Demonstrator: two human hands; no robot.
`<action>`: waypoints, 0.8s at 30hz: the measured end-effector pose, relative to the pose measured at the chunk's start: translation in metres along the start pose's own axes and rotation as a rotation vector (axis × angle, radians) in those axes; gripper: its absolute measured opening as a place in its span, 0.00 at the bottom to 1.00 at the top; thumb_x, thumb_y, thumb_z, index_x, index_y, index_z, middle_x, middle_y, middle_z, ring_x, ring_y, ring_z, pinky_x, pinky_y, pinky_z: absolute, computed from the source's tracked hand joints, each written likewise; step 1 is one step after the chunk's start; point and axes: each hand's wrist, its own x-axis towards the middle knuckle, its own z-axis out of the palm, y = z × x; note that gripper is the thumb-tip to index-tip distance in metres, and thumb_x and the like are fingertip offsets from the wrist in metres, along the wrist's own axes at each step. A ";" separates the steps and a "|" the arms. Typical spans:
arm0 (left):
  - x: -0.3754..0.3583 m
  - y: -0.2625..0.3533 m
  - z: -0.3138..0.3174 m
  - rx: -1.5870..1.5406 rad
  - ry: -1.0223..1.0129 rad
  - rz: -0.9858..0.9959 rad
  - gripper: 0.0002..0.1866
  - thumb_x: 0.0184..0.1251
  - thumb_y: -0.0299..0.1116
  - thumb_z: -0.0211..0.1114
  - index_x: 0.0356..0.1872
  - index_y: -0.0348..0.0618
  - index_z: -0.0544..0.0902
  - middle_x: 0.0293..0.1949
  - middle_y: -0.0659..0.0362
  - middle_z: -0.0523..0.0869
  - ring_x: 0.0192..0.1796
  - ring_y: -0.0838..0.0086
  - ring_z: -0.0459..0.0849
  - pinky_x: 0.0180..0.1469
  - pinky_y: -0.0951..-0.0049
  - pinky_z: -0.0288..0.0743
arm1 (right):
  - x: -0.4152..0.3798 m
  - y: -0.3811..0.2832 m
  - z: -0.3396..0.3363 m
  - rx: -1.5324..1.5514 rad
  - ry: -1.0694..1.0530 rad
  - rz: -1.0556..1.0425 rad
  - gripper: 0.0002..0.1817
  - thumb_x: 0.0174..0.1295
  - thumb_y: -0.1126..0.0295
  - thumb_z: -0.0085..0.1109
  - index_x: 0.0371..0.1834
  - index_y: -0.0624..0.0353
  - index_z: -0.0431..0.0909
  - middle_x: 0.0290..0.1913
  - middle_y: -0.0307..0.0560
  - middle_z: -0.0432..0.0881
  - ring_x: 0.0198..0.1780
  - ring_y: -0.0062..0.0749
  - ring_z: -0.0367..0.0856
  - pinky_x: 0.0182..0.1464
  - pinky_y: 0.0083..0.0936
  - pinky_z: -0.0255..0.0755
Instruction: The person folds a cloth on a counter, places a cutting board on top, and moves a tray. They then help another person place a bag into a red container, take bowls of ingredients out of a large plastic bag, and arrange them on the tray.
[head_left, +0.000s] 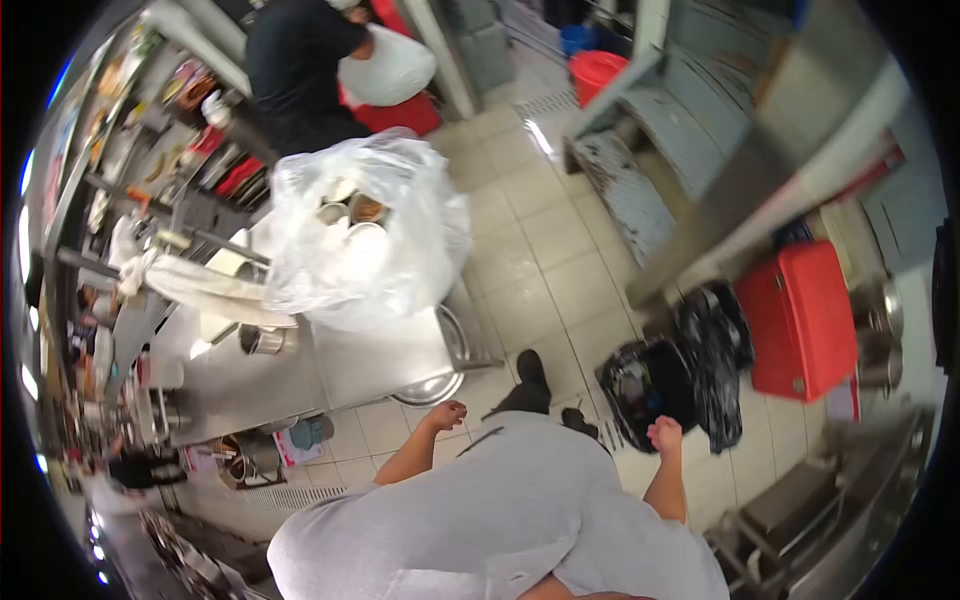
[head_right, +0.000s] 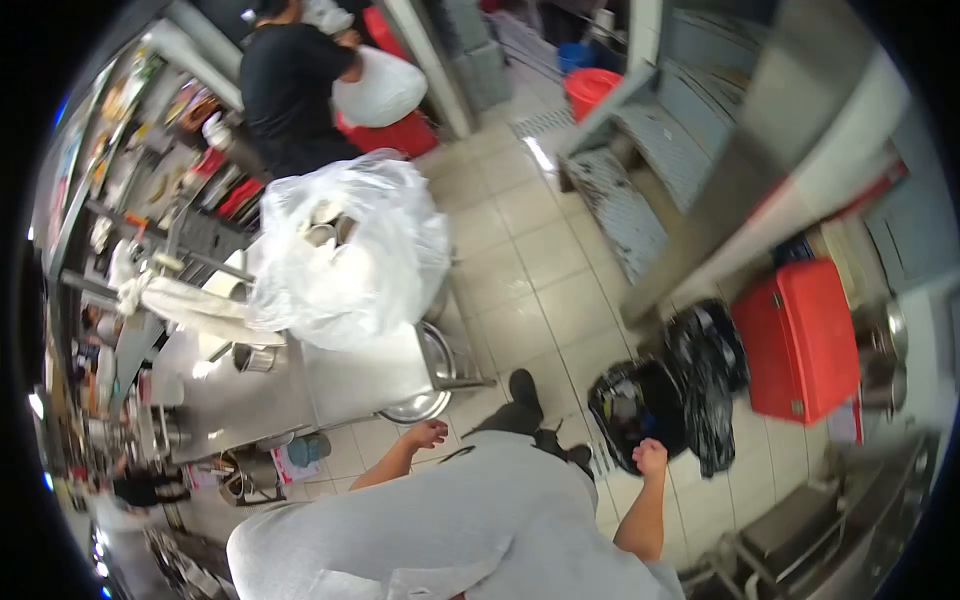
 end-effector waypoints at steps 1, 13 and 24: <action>0.007 0.009 -0.018 -0.032 0.036 0.037 0.19 0.60 0.41 0.60 0.50 0.44 0.79 0.39 0.59 0.83 0.39 0.73 0.82 0.34 0.69 0.77 | -0.007 -0.025 0.020 0.019 -0.049 0.063 0.09 0.60 0.69 0.53 0.43 0.56 0.75 0.27 0.45 0.81 0.19 0.24 0.77 0.13 0.16 0.62; -0.021 0.008 0.026 -0.008 -0.018 0.008 0.22 0.59 0.43 0.58 0.55 0.49 0.76 0.45 0.60 0.81 0.44 0.71 0.82 0.34 0.66 0.78 | -0.004 -0.016 -0.037 -0.159 -0.131 0.144 0.16 0.60 0.69 0.55 0.51 0.60 0.74 0.27 0.45 0.80 0.20 0.26 0.77 0.16 0.20 0.64; -0.077 -0.023 0.276 0.085 -0.117 0.011 0.21 0.59 0.39 0.57 0.54 0.45 0.76 0.44 0.57 0.82 0.45 0.72 0.81 0.36 0.69 0.78 | 0.014 0.099 -0.310 -0.022 -0.188 0.091 0.05 0.55 0.74 0.49 0.29 0.61 0.75 0.19 0.51 0.74 0.18 0.34 0.73 0.15 0.28 0.63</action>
